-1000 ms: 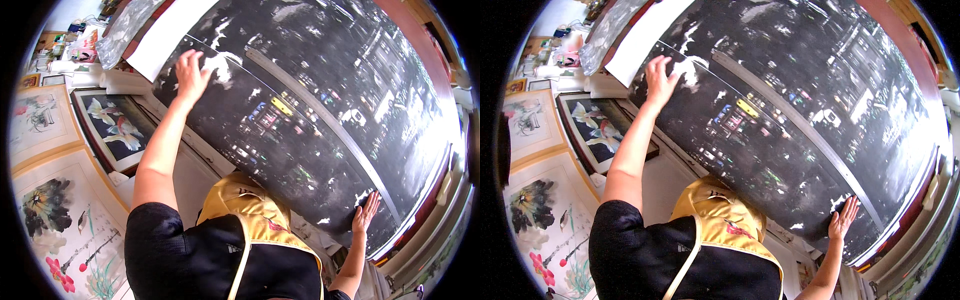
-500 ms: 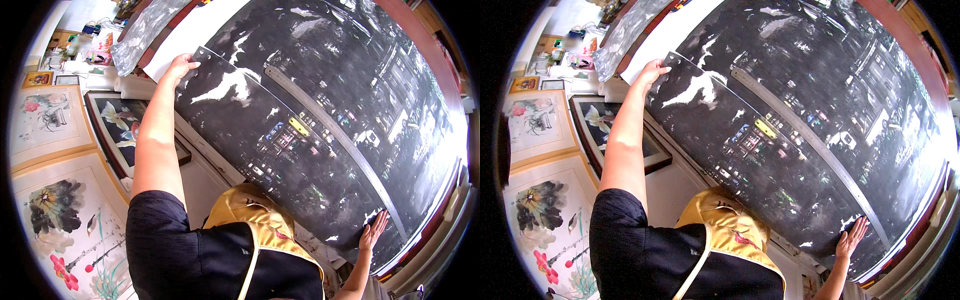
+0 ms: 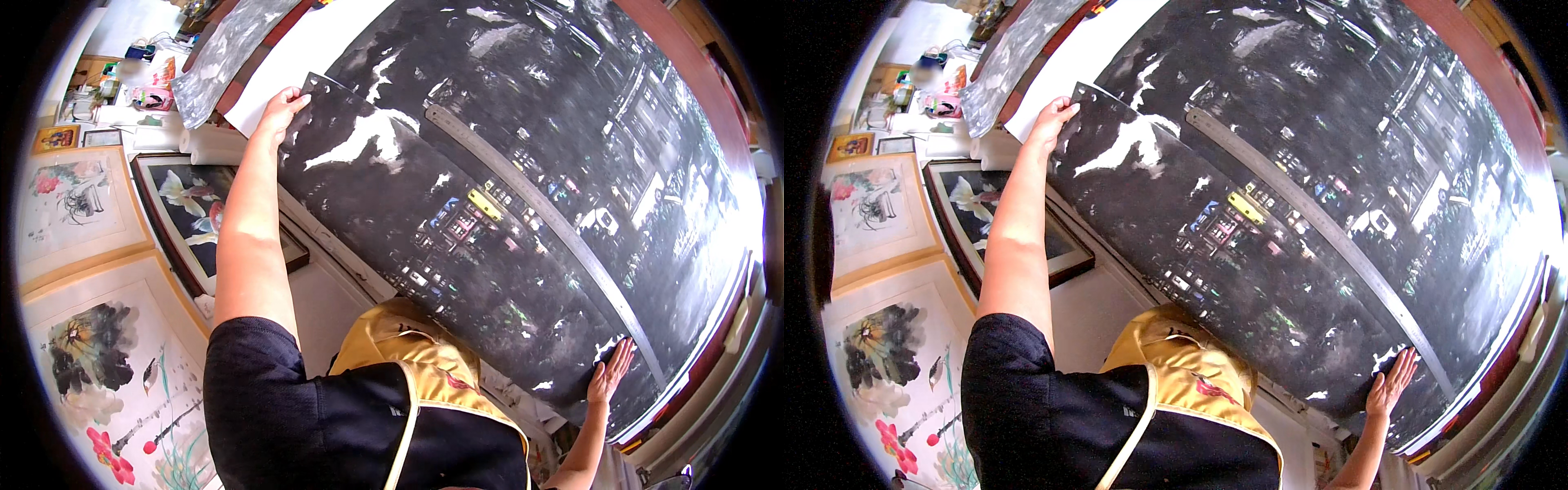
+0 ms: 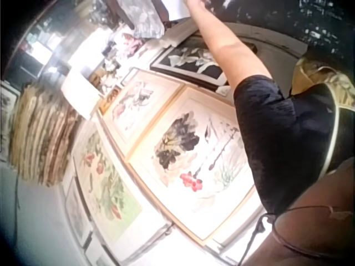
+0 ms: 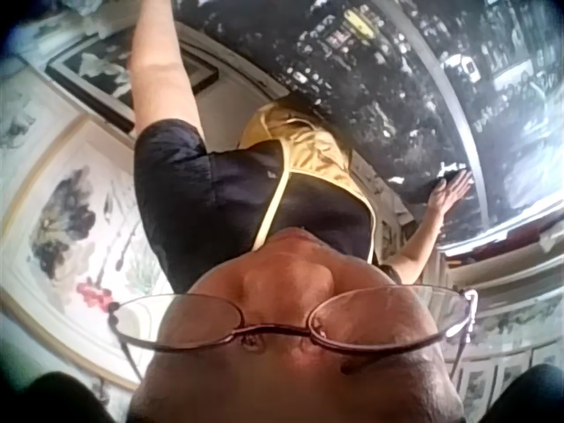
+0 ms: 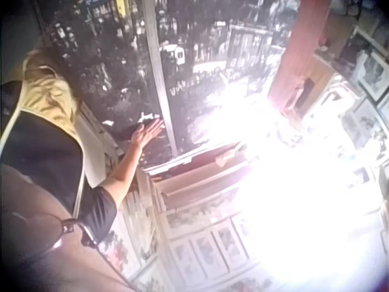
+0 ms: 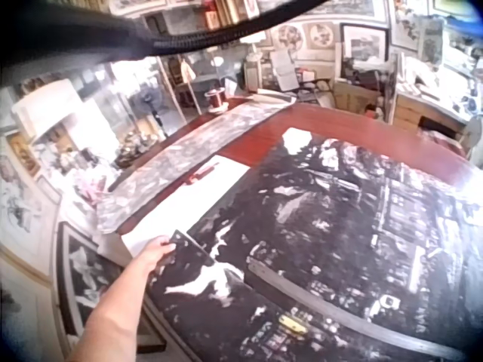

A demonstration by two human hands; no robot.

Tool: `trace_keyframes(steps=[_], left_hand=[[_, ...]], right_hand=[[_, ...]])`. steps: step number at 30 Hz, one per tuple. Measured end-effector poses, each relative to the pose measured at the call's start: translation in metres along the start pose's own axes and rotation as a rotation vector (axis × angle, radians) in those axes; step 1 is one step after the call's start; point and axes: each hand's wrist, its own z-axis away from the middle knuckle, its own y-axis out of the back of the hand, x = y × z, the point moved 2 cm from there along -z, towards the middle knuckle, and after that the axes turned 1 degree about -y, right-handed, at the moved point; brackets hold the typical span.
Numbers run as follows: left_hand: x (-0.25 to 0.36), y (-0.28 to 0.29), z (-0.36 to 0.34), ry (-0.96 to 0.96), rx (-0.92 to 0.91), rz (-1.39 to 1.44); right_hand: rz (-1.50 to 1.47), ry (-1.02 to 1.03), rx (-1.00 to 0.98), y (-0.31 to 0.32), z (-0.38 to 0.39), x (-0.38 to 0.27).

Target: The person aligns a metal ruler on a large, dark, flexible sheet of material. They use a yellow utility knife to cut along the ruler's edge, creating a straight line. The person then lifts the cut section of the material to separate it from the main sheet.

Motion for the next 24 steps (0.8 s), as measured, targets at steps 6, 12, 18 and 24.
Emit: trace_keyframes(steps=[6, 12, 18, 24], left_hand=[[-0.004, 0.002, -0.002, -0.013, 0.036, 0.048], [-0.007, -0.005, -0.009, -0.01, 0.078, -0.135], [-0.01, 0.0, -0.015, -0.022, 0.141, -0.303], [0.028, -0.04, 0.016, -0.273, 0.488, -0.931]], right_hand=[[0.009, 0.014, 0.01, 0.0, -0.003, -0.001], [0.007, -0.004, 0.002, 0.0, 0.0, -0.001], [-0.011, -0.008, -0.007, -0.003, -0.001, 0.0], [0.012, -0.013, -0.004, 0.002, 0.002, 0.0]])
